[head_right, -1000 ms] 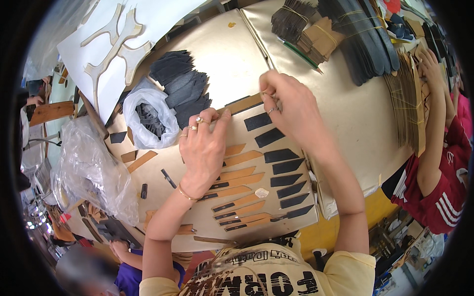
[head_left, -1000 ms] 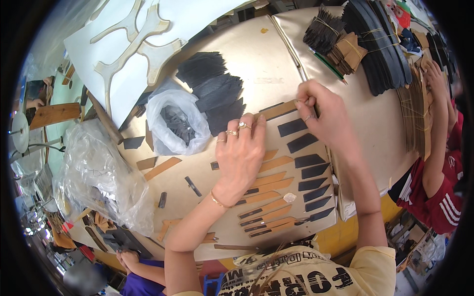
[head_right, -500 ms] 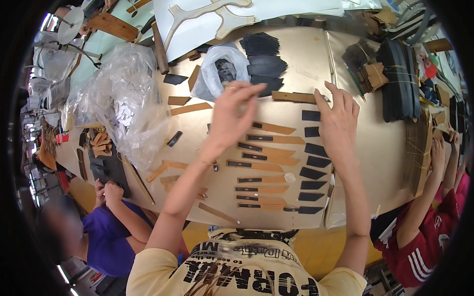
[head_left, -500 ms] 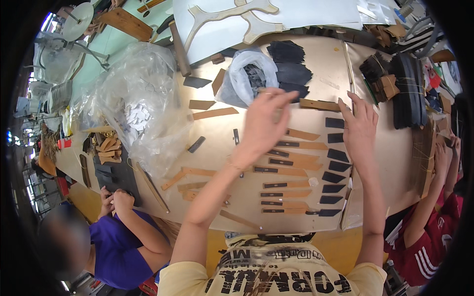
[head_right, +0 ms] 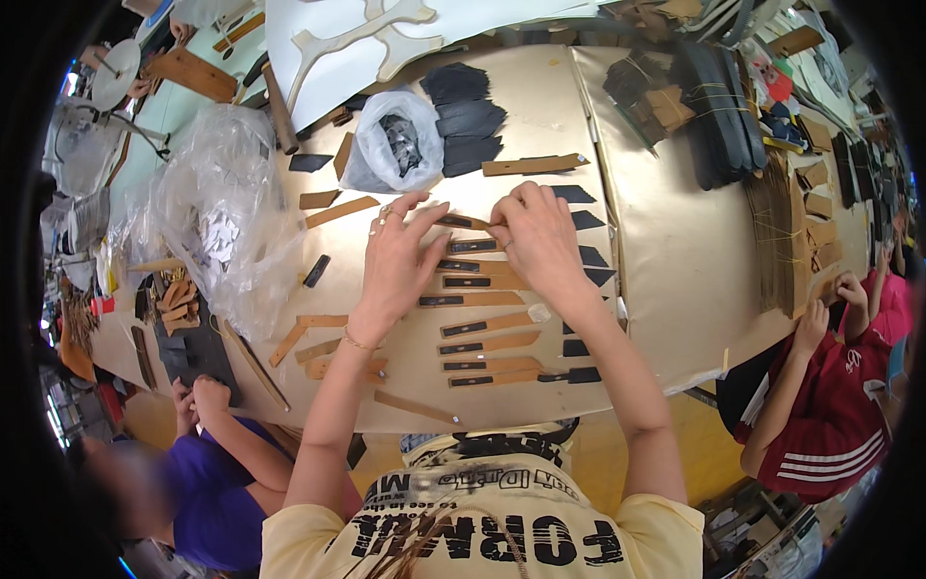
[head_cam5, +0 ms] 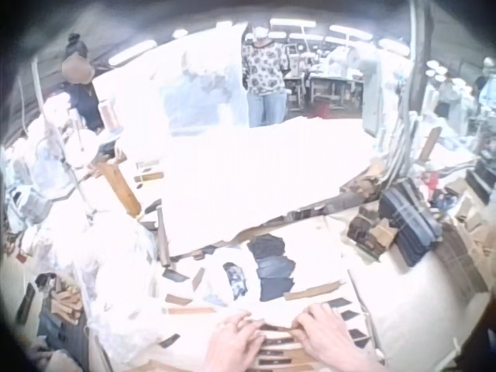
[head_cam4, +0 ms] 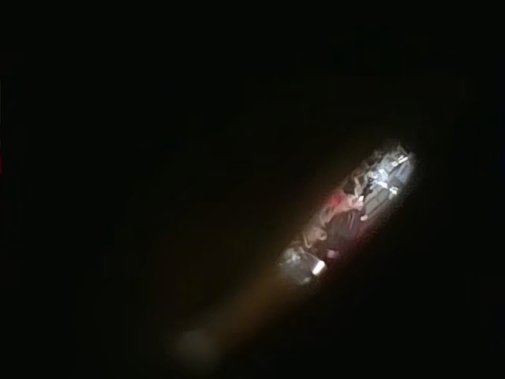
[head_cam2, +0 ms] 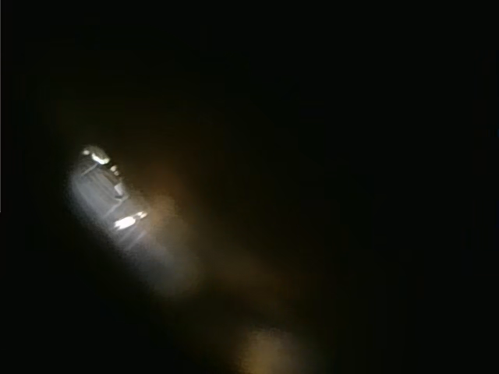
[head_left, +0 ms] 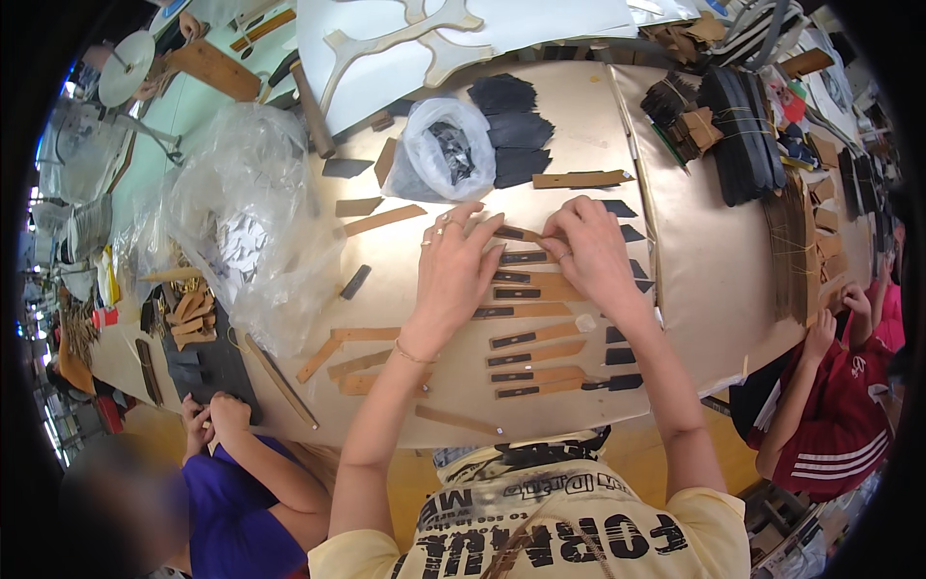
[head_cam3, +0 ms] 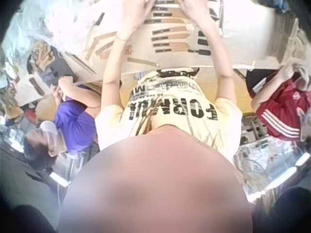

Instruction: The person assembles small craft components by hand at a workbench. They pick up small black rectangular pieces and attach them to light brown wooden strips, then place the assembled units on the table. The person repeats this process multiple times, handling the parts one at a time.

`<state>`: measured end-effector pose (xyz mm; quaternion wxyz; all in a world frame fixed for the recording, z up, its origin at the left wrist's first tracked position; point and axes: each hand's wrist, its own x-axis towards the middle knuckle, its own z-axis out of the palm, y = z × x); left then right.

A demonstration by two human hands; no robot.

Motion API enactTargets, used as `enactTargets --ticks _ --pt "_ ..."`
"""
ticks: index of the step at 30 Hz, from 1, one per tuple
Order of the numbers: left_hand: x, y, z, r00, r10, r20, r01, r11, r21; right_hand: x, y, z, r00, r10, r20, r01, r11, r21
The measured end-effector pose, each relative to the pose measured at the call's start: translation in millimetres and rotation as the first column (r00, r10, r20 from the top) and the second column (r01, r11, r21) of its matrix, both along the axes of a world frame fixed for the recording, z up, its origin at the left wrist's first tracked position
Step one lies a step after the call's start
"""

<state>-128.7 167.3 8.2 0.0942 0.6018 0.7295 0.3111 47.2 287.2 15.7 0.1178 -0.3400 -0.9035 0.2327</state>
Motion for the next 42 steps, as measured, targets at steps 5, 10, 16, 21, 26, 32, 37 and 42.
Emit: enactTargets --ticks 5,10,16,21,26,32,37,42 --pt "1.1 4.9 16.6 0.989 -0.054 0.139 0.062 0.997 -0.049 2.5 -8.4 4.8 0.965 0.17 -0.202 -0.086 0.926 0.369" --pt "-4.0 11.2 42.0 0.787 0.044 0.615 0.226 0.907 -0.355 23.1 -20.0 17.8 0.948 0.209 -0.241 -0.074 0.88 0.469" --pt "8.6 27.4 52.9 0.503 0.094 0.859 0.459 0.813 -0.358 55.5 -21.7 28.4 0.962 0.045 -0.269 -0.043 0.999 0.016" --pt "21.8 54.8 46.8 0.664 -0.083 0.743 0.465 0.825 -0.322 82.1 3.2 35.4 0.901 -0.16 -0.404 -0.144 0.768 -0.625" --pt "38.6 82.3 33.6 0.625 -0.021 0.78 0.428 0.845 -0.32 88.1 27.4 27.5 0.797 -0.497 -0.343 -0.058 0.502 -0.863" --pt "40.1 99.8 17.1 0.583 0.182 0.792 0.276 0.873 -0.403 83.2 60.0 15.5 0.798 -0.543 -0.263 0.131 0.582 -0.803" --pt "44.1 100.9 13.5 0.639 0.272 0.72 0.178 0.858 -0.482 76.8 69.0 10.2 0.828 -0.536 -0.164 0.203 0.559 -0.804" --pt "46.9 101.1 12.7 0.585 0.27 0.765 0.138 0.896 -0.422 74.8 68.6 5.8 0.813 -0.552 -0.182 0.211 0.572 -0.792"
